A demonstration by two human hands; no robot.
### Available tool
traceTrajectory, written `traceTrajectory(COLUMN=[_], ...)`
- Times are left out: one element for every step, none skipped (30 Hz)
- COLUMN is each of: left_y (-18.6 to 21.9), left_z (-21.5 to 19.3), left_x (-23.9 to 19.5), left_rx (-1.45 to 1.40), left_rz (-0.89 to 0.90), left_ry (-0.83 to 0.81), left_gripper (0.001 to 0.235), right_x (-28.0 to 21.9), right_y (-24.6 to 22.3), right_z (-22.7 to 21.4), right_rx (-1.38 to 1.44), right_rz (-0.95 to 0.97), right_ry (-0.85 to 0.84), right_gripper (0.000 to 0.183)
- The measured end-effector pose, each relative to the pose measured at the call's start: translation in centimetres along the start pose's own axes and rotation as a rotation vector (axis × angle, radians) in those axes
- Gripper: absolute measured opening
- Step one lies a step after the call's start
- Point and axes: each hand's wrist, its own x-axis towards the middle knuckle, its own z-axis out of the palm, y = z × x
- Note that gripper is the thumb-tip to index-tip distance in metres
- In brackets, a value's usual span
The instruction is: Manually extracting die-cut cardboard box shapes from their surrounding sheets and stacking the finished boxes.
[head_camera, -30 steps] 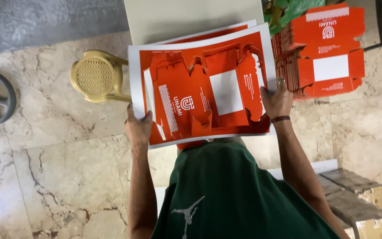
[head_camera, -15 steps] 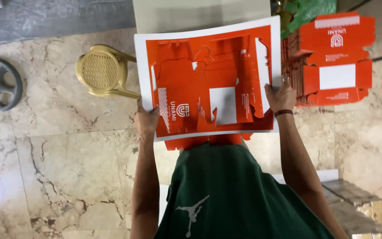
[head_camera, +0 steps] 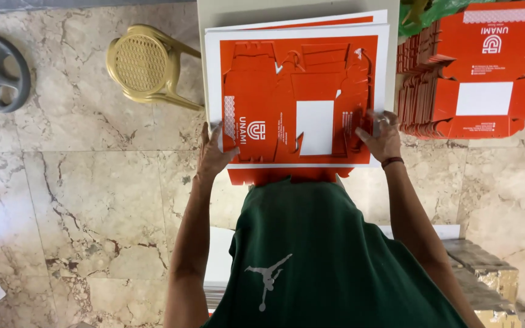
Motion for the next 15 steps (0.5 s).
traceTrajectory(left_y=[-0.2,-0.4,-0.5,-0.6,-0.7,-0.7,-0.2,0.1,0.3,0.8,1.3,1.8,1.1,0.8,0.5], left_z=[0.5,1.0,1.4,1.7,1.9,2.2,1.8,1.5,1.3,0.7,0.0,-0.8,-0.9,-1.1,-1.4], left_x=[0.2,0.6,0.9,1.1,1.3,1.6,1.6,1.2,1.0,0.5,0.1,0.1,-0.7,-1.0,-1.3], left_rx=[0.001,0.012,0.023,0.025,0.049,0.071,0.072,0.086,0.099,0.102,0.13,0.153,0.152,0.175,0.198], left_rz=[0.001,-0.036,-0.072,-0.064,-0.076,-0.086,-0.076,-0.055,-0.034,-0.037,-0.01,0.024,0.027,0.11,0.193], left_ry=[-0.009,0.004,0.017,0.01,0.02,0.031,0.024,0.014,0.005,-0.02,-0.059,-0.088,-0.102,-0.126,-0.149], left_gripper=[0.096,0.098,0.101,0.101,0.097,0.094,0.094,0.095,0.095,0.095,0.096,0.098,0.098,0.098,0.098], right_x=[0.5,0.9,1.2,1.1,1.0,1.0,1.3,1.1,1.0,0.7,0.4,0.7,0.3,0.8,1.3], right_y=[1.9,3.8,5.7,4.5,3.3,2.1,1.3,0.7,0.2,-0.3,-0.7,-1.3,0.8,2.8,4.9], right_z=[0.9,1.9,2.8,2.5,2.2,1.8,1.4,1.1,0.8,0.4,0.0,-0.3,0.9,2.0,3.0], right_rx=[-0.003,-0.038,-0.075,-0.078,-0.144,-0.212,-0.216,-0.209,-0.198,-0.204,-0.116,-0.03,-0.037,0.035,0.106], right_rz=[0.009,-0.078,-0.165,-0.157,-0.144,-0.131,-0.123,0.016,0.156,0.178,0.117,0.047,0.06,0.006,-0.049], right_ry=[0.0,0.025,0.049,0.056,0.036,0.018,0.026,-0.067,-0.16,-0.168,-0.116,-0.055,-0.055,0.005,0.065], right_gripper=[0.064,0.059,0.053,0.053,0.052,0.053,0.053,0.058,0.064,0.064,0.056,0.047,0.047,0.04,0.035])
